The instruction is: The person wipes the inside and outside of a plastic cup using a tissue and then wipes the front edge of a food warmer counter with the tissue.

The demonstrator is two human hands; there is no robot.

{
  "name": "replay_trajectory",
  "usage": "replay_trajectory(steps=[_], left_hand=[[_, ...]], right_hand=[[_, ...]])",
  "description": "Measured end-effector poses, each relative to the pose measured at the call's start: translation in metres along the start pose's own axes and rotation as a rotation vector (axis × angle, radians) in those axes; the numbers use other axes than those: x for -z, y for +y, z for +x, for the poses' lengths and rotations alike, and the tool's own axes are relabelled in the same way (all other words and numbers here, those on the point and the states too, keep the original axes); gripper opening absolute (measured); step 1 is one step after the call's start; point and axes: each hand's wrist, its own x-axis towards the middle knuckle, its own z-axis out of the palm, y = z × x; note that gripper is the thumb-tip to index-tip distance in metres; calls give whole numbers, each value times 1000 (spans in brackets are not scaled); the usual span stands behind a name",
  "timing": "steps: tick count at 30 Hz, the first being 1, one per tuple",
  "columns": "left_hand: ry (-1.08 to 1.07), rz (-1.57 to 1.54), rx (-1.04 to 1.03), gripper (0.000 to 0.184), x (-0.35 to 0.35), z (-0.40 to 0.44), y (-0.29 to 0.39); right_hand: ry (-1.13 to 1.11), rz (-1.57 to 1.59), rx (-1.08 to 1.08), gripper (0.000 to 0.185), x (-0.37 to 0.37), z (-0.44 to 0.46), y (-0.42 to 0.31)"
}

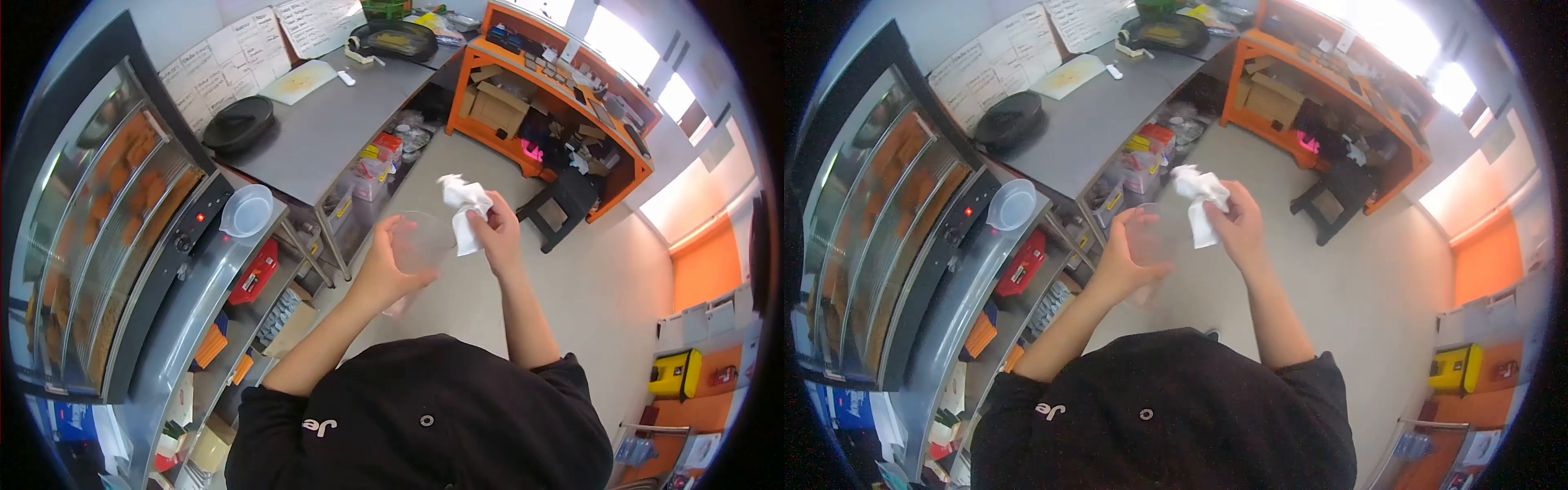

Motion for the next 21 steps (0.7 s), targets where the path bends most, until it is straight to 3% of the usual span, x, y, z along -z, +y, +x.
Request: replay_trajectory(steps=[2, 4, 6, 8, 11, 12, 14, 15, 17, 18, 20, 21], left_hand=[[50, 139, -79, 89, 16, -7, 13], [40, 398, -127, 83, 35, -15, 27], [-19, 528, -211, 83, 51, -20, 28], [-85, 657, -289, 82, 63, -31, 29], [-168, 861, -315, 83, 85, -53, 29], [-224, 855, -320, 83, 97, -62, 23], [-261, 854, -307, 84, 121, -80, 15], [-251, 859, -265, 84, 132, -89, 12], [-213, 873, -204, 84, 159, -107, 6], [-164, 924, -185, 83, 176, -115, 3], [-99, 985, -145, 82, 197, -130, 4], [-53, 1010, -149, 81, 204, -137, 7]], right_hand=[[-105, -149, -40, 18, -10, 4, -13], [-507, -532, 141, 20, -29, 6, -37], [-607, -481, 104, 14, -58, 6, -35], [-1041, -534, -118, 11, -93, 0, -37], [-1259, -638, -30, 12, -145, -15, -19], [-1277, -637, -18, 12, -158, -20, -21], [-1246, -452, -584, 11, -181, -29, -30], [-1272, -454, -577, 11, -187, -31, -20], [-1313, -280, -243, 11, -191, -30, 9], [-1343, -275, -233, 11, -197, -30, 6], [-1219, 7, -487, 11, -211, -29, -7], [-1315, -98, -364, 14, -219, -25, -13]])
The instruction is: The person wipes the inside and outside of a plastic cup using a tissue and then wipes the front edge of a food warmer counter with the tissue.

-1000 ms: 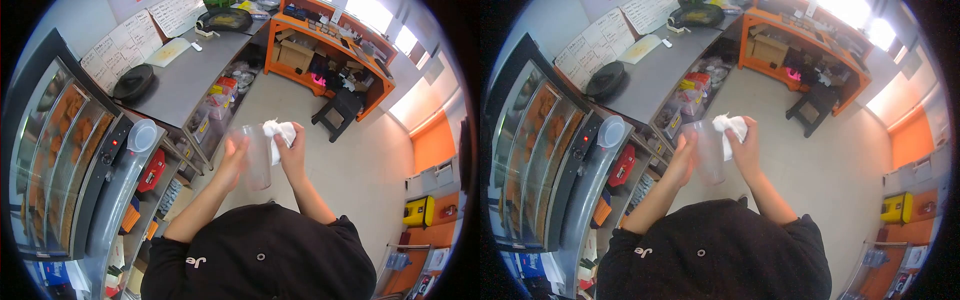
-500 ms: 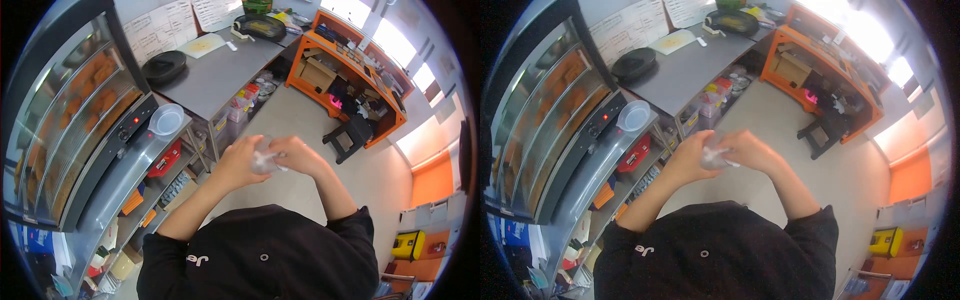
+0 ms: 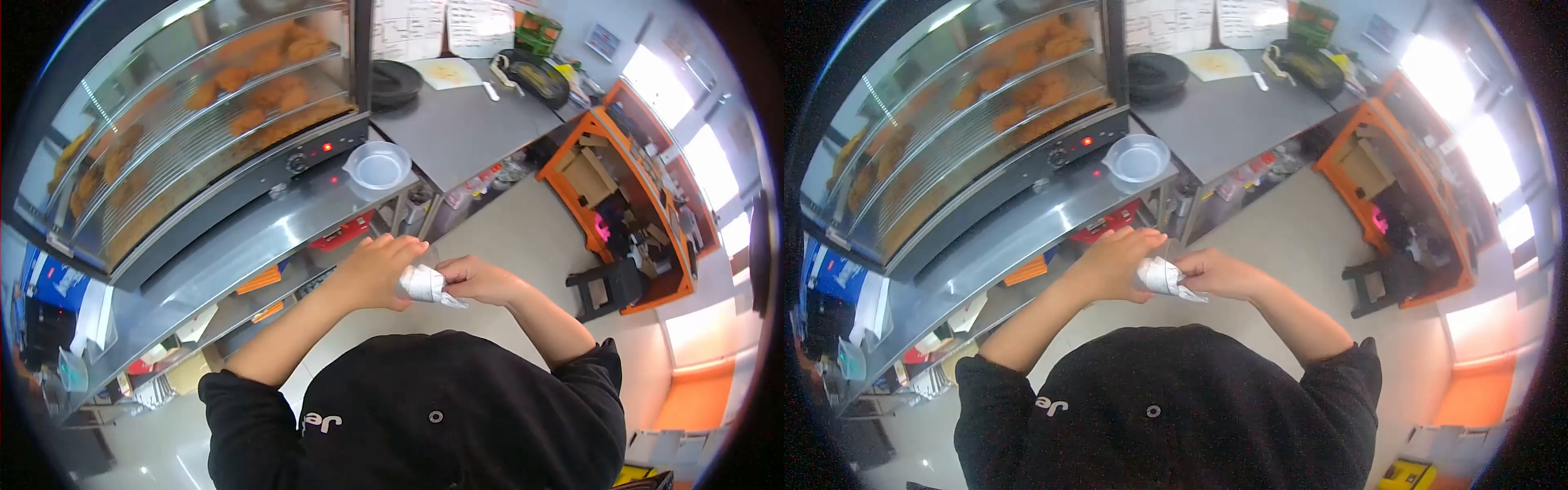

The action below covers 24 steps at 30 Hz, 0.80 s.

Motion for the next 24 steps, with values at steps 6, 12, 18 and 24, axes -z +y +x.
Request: replay_trajectory(steps=[6, 12, 18, 24], left_hand=[[134, 9, 245, 80, -3, -24, -30], [213, -165, 449, 79, -19, -39, -53], [19, -688, 389, 74, -24, -39, -76], [2, -877, 594, 79, -61, -68, -86]], right_hand=[[88, -431, 236, 23, -2, 49, -8], [49, -517, 320, 24, 27, 98, 15], [-345, -343, 479, 26, 4, 164, 51], [-1110, -450, 425, 23, -28, 231, 46]])
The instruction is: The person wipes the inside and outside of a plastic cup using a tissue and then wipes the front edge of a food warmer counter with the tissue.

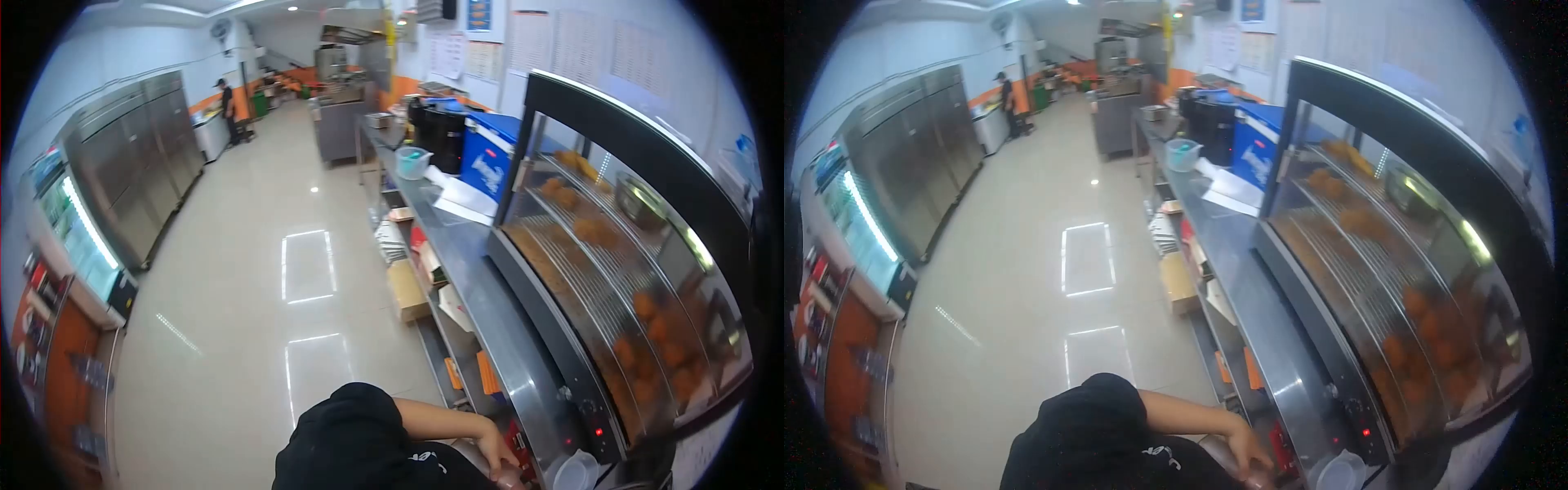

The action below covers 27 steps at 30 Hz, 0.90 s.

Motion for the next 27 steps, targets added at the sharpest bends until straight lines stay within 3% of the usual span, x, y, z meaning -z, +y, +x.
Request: replay_trajectory(steps=[1, 2, 5, 6, 10, 12, 13, 15, 16, 18, 19, 21, 23, 25, 27], left_hand=[[90, -109, 44, 83, -6, -5, -9], [28, -230, 27, 88, -8, -8, -15], [187, -391, 34, 81, -26, -42, 7], [259, -335, 56, 87, -34, -47, -4], [408, -317, 144, 86, -65, -89, -10], [761, -356, 219, 85, -82, -117, -12], [768, -360, 229, 85, -86, -129, -4], [881, -321, 314, 79, -82, -149, 40], [995, -160, 219, 80, -85, -147, 25], [1098, 22, 232, 82, -85, -132, 38], [1194, 207, 239, 83, -84, -126, 45], [1206, 362, 251, 85, -79, -117, 46], [1142, 478, 219, 86, -80, -107, 54], [1051, 553, 405, 84, -73, -110, 66], [1086, 592, 361, 89, -74, -112, 49]], right_hand=[[-110, -25, 25, 23, 10, 3, 0], [-205, -46, 49, 23, 20, 4, 3], [-437, -87, 123, 22, 46, 6, 7], [-495, -98, 154, 21, 56, 7, 8], [-539, -90, 340, 22, 67, 13, 17], [-516, -55, 228, 24, 84, 13, 40], [-523, -50, 235, 24, 88, 18, 45], [-107, 127, -162, 22, 89, 27, 43], [-109, 130, -160, 22, 80, 34, 47], [211, 549, -100, 26, 50, 55, 55], [211, 551, -100, 26, 37, 61, 52], [159, 765, 100, 36, 14, 70, 30], [231, 402, 70, 37, 6, 80, 37], [232, 212, 20, 35, 5, 80, 27], [291, 80, 61, 25, 5, 75, -4]])
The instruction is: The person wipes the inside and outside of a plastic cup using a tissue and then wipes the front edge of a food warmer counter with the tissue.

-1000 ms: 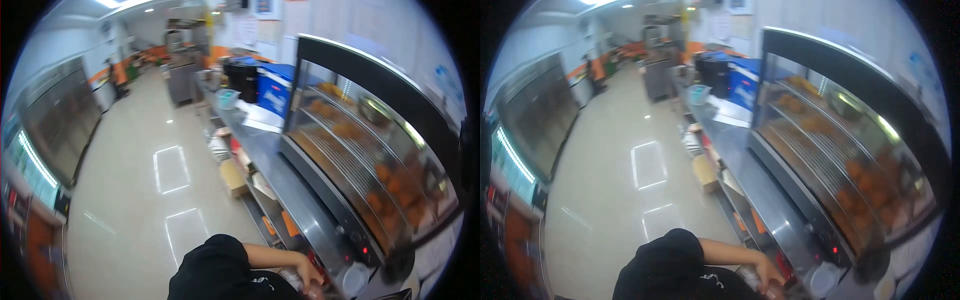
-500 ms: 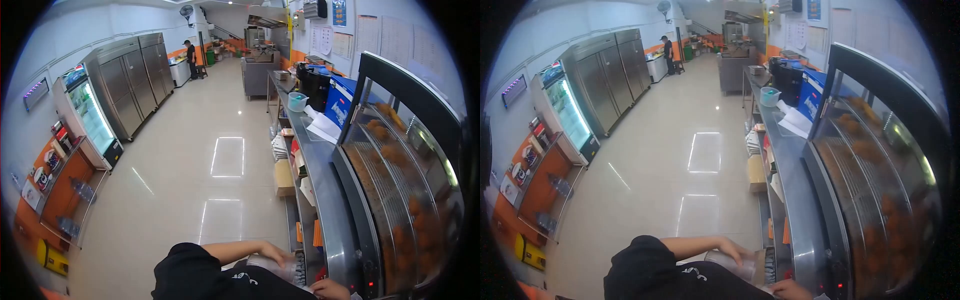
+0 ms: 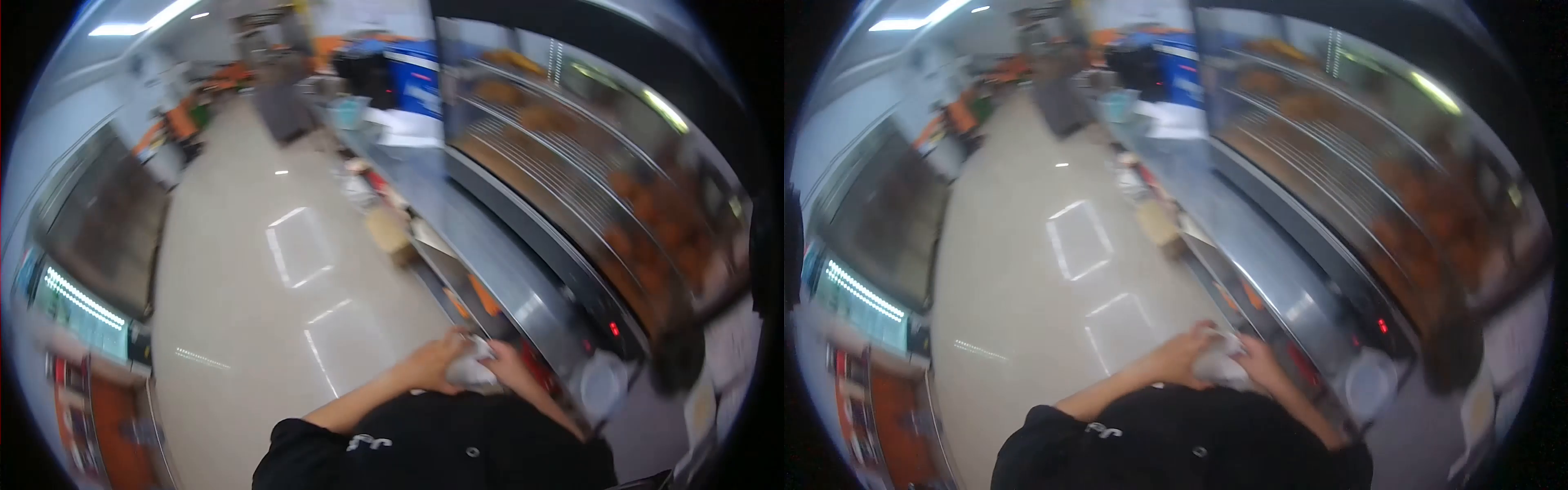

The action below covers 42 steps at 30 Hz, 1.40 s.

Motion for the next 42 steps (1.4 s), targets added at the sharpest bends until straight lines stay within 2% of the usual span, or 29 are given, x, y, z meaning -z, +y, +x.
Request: replay_trajectory(steps=[2, 4, 5, 7, 8, 9, 10, 12, 13, 14, 15, 16, 18, 19, 21, 22, 23, 24, 26, 28, 29, 31, 32, 34, 35, 37, 39, 41, 42], left_hand=[[21, -325, 119, 98, -1, -2, -11], [-25, -207, -61, 109, 5, 5, -21], [-62, -232, -95, 109, 8, 8, -20], [-320, -385, 190, 119, 15, 11, -19], [-340, -394, 170, 119, 13, 11, -27], [-341, -535, 110, 122, 7, 11, -40], [-340, -676, 52, 126, -1, 11, -54], [-519, -869, 139, 119, -12, 12, -83], [-528, -865, 120, 119, -18, 8, -91], [-504, -1218, 237, 113, -24, 0, -96], [-471, -1565, 362, 106, -30, -6, -102], [-485, -1559, 348, 106, -28, -9, -101], [-292, -1745, 415, 99, -22, -18, -94], [-305, -1745, 406, 99, -25, -22, -103], [-265, -1848, 305, 95, -33, -33, -126], [-285, -1848, 292, 95, -38, -41, -129], [-171, -1896, 328, 93, -42, -46, -132], [-62, -1938, 351, 91, -45, -46, -136], [-70, -1815, 337, 86, -44, -42, -138], [-26, -1747, 396, 88, -43, -42, -139], [-48, -1747, 363, 88, -48, -46, -147], [-56, -1778, 554, 91, -54, -49, -162], [-65, -1777, 535, 91, -44, -43, -149], [91, -1762, 691, 85, -24, -34, -108], [100, -1753, 711, 84, -20, -30, -100], [58, -1754, 701, 83, -17, -25, -93], [3, -1761, 683, 82, -16, -22, -91], [-54, -1759, 672, 81, -16, -20, -89], [-75, -1757, 673, 81, -17, -21, -89]], right_hand=[[-3, -46, 32, 23, -9, 2, 21], [4, -112, 22, 23, -6, -2, -4], [26, -130, 104, 24, -10, -1, 5], [63, -129, 135, 25, -10, 2, -1], [62, -127, 199, 26, -9, 5, -5], [81, -134, 186, 26, -8, 8, -10], [69, -102, 268, 27, -6, 11, -16], [74, -80, 351, 29, 5, 11, -28], [296, -112, 439, 30, 14, 11, -34], [516, -147, 530, 31, 25, 14, -39], [681, -254, 451, 32, 40, 17, -40], [847, -357, 366, 33, 56, 16, -39], [1000, -644, 118, 36, 88, 14, -7], [1011, -653, 116, 36, 94, 13, 17], [526, -988, -290, 49, 96, 11, 70], [276, -936, -482, 69, 87, 3, 90], [231, -863, -566, 74, 79, 3, 122], [191, -838, -611, 76, 81, 4, 120], [184, -737, -612, 76, 88, 7, 109], [140, -781, -599, 64, 104, 2, 45], [173, -796, -602, 64, 120, -1, 39], [358, -397, -26, 48, 149, -7, 29], [431, -551, 70, 42, 160, -13, -34], [528, -562, 230, 34, 187, -31, -131], [643, -776, 358, 27, 203, -38, -162], [829, -952, 526, 18, 229, -52, -226], [997, -1089, 787, 19, 253, -50, -286], [1015, -1033, 822, 22, 279, -39, -327], [1059, -1212, 752, 22, 286, -33, -348]])
